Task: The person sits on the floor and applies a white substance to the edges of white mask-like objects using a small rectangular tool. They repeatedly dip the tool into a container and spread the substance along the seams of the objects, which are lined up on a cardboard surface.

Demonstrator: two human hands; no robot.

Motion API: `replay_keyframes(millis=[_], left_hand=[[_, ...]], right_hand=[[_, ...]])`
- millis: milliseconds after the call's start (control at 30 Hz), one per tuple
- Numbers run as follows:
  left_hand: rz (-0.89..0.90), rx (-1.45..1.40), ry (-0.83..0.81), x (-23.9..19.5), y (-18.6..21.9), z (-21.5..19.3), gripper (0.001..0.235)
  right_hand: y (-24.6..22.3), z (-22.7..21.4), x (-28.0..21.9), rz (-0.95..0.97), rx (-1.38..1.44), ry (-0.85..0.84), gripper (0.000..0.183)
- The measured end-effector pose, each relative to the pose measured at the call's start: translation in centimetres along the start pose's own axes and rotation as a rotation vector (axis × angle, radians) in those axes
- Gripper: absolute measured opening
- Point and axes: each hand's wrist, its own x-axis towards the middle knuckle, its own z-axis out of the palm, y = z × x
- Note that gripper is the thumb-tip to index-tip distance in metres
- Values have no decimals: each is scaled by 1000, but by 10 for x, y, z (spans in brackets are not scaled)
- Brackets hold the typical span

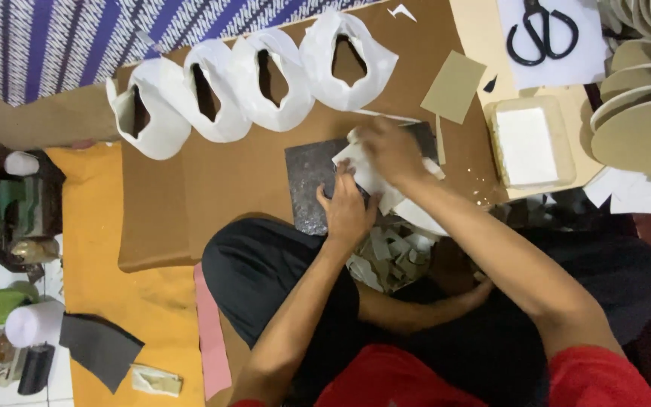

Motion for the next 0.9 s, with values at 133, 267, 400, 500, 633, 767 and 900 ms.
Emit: replay_keyframes(millis=[133, 267, 400, 500, 633, 767, 900], left_hand=[[31, 12, 8, 4, -2, -1, 64], [71, 99, 17, -4, -5, 0, 66], [104, 85, 20, -1, -3, -4, 65], [89, 93, 1, 0, -1, -5, 70], [73, 37, -2, -4, 1, -7, 72], [56, 4, 2, 6, 13, -13, 69], [53, 15, -17, 1, 10, -20, 69]], right_hand=[[13, 20, 16, -40, 64, -74, 22], [42, 12, 18, 242, 203, 116, 17], [-1, -29, -19, -59, -53, 11, 23], [-4, -42, -34, 533, 440, -383, 40], [44, -43, -14, 483, 431, -316, 38], [-2, -85, -22, 365, 109, -146, 34], [1, -67, -48, 661, 515, -469, 41]])
